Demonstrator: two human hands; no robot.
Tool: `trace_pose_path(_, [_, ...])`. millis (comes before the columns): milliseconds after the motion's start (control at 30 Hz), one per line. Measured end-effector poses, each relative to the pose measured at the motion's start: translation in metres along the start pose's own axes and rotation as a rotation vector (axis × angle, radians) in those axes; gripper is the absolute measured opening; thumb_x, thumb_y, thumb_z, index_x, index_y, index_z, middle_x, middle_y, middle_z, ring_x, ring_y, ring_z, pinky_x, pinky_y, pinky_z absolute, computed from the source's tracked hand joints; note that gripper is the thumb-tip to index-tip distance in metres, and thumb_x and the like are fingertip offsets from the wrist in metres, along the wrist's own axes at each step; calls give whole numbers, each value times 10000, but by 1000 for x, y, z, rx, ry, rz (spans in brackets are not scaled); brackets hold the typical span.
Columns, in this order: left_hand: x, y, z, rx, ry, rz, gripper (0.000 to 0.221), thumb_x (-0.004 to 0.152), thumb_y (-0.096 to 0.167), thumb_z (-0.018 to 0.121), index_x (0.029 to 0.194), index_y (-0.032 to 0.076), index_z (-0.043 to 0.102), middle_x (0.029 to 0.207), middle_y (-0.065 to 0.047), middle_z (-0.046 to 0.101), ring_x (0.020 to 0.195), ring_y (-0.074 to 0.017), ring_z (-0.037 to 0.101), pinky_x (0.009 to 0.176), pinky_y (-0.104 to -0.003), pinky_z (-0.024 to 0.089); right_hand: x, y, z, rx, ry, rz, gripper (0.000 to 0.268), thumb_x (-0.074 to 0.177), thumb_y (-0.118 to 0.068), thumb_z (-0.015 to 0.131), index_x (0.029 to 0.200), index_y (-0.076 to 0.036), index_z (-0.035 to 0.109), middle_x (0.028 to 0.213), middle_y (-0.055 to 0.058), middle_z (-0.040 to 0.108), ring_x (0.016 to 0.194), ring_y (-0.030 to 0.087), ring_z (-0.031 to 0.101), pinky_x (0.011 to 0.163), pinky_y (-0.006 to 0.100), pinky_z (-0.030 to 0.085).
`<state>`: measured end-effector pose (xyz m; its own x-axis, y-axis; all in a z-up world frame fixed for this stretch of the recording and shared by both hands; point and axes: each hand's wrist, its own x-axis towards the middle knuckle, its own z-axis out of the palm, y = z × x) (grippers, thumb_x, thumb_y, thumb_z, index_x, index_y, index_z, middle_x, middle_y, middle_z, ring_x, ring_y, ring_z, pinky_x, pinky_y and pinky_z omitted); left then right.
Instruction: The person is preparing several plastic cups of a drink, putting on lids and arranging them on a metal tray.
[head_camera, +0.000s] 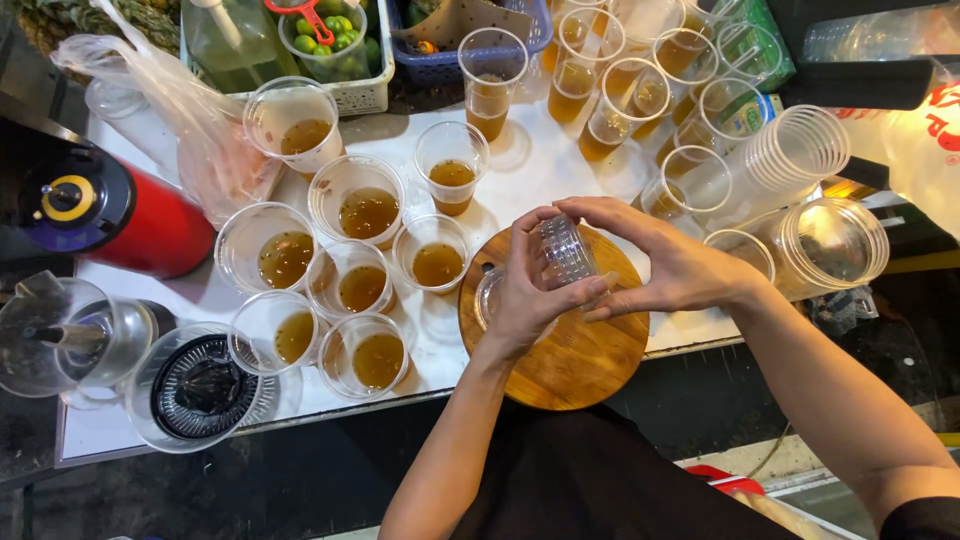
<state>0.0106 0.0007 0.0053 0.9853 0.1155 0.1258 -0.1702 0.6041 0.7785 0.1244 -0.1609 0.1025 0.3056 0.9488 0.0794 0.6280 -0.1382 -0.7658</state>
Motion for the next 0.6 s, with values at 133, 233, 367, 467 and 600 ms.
trace_pose_path(133, [0,-4,-4,62,5,-5,968,765,192,908,1533,85,327,1466,-146,440,1380,-244,493,1140,-400,520,2,0,1,-22,9,-32,1067,666,-308,928,1560,-88,387,1542,136,443,1471,285,415,1220,456,340])
trace_pose_path(233, [0,2,0,42,27,-25,953,754,200,901,1526,83,355,1442,-149,465,1336,-255,524,1113,-406,533,-2,6,4,-34,50,-12,1045,659,-323,927,1544,-104,416,1512,130,471,1462,272,428,1222,442,356])
trace_pose_path(367, [0,11,3,17,17,-7,895,774,200,876,1506,78,375,1429,-137,493,1317,-254,563,1114,-412,541,-8,12,5,372,53,32,993,791,-288,870,1603,-59,346,1573,125,385,1530,278,371,1266,453,292])
trace_pose_path(467, [-1,13,5,-57,18,-9,842,796,161,847,1498,70,393,1422,-127,516,1304,-246,578,1116,-405,531,-8,16,7,591,85,80,957,866,-294,815,1629,-40,296,1569,120,407,1507,268,390,1279,444,314])
trace_pose_path(600, [-5,-3,-7,-160,80,-37,791,814,114,815,1495,87,415,1343,-115,528,1229,-245,594,1054,-388,536,14,34,1,785,181,12,904,941,-373,755,1634,-63,263,1538,118,404,1434,284,444,1212,464,405])
